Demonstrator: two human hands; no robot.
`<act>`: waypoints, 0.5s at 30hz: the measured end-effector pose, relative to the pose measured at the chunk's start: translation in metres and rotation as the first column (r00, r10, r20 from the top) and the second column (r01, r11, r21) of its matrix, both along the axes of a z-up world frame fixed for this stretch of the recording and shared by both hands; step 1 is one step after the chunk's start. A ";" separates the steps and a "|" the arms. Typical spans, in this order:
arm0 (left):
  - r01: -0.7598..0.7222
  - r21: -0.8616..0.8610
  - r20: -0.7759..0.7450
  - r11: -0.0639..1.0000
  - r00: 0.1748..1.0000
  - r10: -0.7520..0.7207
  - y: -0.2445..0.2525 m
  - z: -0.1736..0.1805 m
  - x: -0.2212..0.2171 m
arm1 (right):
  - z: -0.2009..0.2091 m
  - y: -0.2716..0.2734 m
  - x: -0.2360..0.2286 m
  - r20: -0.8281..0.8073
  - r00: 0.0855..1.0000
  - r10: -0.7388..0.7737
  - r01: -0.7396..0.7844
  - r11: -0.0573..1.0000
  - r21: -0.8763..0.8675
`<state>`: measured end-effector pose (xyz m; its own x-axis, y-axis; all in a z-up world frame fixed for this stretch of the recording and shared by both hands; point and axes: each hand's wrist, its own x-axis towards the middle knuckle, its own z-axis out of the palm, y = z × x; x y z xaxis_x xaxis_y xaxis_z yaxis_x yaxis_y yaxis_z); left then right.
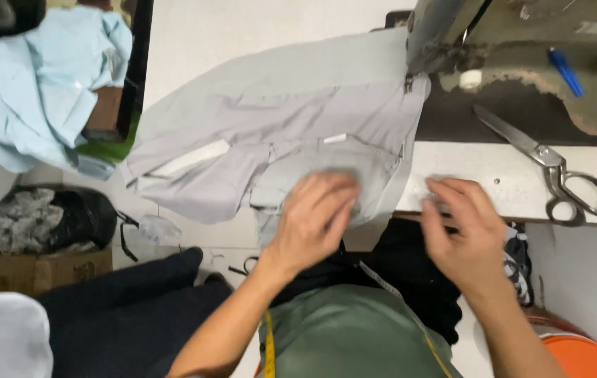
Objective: Repairing a pair of trousers by trimming loose threads with scissors and aligning the fabric at a sewing machine station.
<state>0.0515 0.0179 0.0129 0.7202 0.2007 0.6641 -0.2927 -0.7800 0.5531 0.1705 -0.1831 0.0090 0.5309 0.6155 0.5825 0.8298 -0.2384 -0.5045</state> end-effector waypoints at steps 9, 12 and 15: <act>-0.051 0.141 0.015 0.989 0.999 0.049 0.006 -0.025 0.029 | -0.074 0.009 -0.047 -0.716 0.680 -0.158 -0.002 0.976 -0.217; -0.104 0.202 -0.041 0.974 0.993 0.115 0.001 -0.041 0.045 | -0.101 0.025 -0.062 -0.879 0.471 -0.072 -0.074 0.990 -0.121; -0.070 0.259 0.001 0.963 0.997 0.072 0.005 -0.046 0.053 | -0.128 0.025 -0.064 -0.913 0.395 0.101 -0.062 0.995 0.083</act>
<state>0.1048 0.0232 -0.0333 0.7161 0.0738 0.6941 -0.2275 -0.9154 0.3321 0.1063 -0.1582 -0.1185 0.7051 0.6799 -0.2013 -0.1199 -0.1654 -0.9789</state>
